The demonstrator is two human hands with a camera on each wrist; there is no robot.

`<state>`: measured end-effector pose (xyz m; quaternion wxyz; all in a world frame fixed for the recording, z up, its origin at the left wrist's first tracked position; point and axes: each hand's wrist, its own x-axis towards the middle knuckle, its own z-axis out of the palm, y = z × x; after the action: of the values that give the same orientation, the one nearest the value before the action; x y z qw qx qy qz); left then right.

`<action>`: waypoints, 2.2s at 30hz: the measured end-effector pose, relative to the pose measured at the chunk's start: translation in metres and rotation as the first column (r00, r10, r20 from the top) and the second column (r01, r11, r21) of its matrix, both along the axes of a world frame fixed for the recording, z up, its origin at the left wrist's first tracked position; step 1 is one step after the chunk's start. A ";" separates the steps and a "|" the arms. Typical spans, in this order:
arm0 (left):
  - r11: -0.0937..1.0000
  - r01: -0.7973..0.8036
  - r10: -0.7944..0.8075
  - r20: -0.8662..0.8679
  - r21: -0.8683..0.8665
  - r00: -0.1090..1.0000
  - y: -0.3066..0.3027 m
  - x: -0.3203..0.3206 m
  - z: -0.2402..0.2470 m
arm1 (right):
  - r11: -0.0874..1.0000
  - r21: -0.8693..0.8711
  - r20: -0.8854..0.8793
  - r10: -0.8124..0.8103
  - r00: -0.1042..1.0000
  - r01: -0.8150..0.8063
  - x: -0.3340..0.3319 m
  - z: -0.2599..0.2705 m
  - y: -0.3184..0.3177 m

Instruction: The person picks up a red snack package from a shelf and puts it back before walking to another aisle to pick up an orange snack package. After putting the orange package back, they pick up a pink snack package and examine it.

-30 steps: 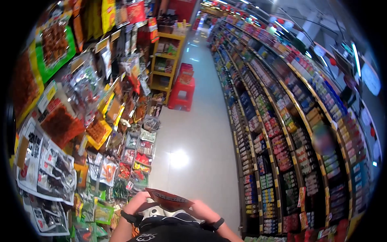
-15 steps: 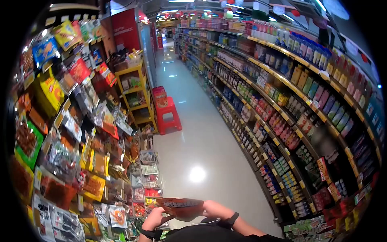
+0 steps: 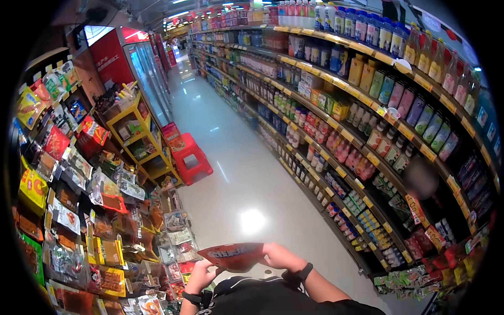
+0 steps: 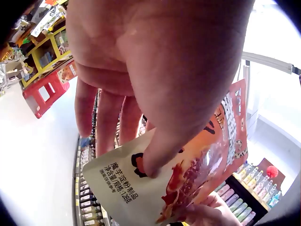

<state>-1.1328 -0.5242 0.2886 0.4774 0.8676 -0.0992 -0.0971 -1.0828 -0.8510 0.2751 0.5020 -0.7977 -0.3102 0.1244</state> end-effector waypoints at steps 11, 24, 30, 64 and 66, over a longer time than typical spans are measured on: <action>0.936 0.273 -0.301 -0.103 -0.223 0.948 0.006 0.088 -0.014 | 0.982 -0.180 -0.003 -0.061 0.998 0.060 0.041 0.003 0.010; 0.944 0.321 -0.328 -0.099 -0.080 0.939 0.083 0.218 -0.005 | 0.944 -0.328 -0.091 -0.079 0.993 0.045 0.150 0.028 0.095; 0.950 0.311 -0.308 -0.086 0.015 0.947 0.117 0.251 -0.026 | 0.905 -0.426 -0.143 -0.074 0.987 0.006 0.179 0.039 0.135; 0.917 0.350 -0.318 -0.178 0.192 0.931 0.089 0.472 0.011 | 0.777 -0.630 -0.092 -0.092 0.992 0.014 0.403 0.029 0.080; 0.914 0.366 -0.335 -0.185 0.173 0.924 0.078 0.488 0.012 | 0.774 -0.632 -0.079 -0.127 0.989 0.049 0.415 0.020 0.067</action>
<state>-0.6447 -0.4465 0.3004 0.3664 0.8702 -0.2066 -0.2566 -0.6676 -0.7841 0.2953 0.2300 -0.9242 -0.1833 0.2437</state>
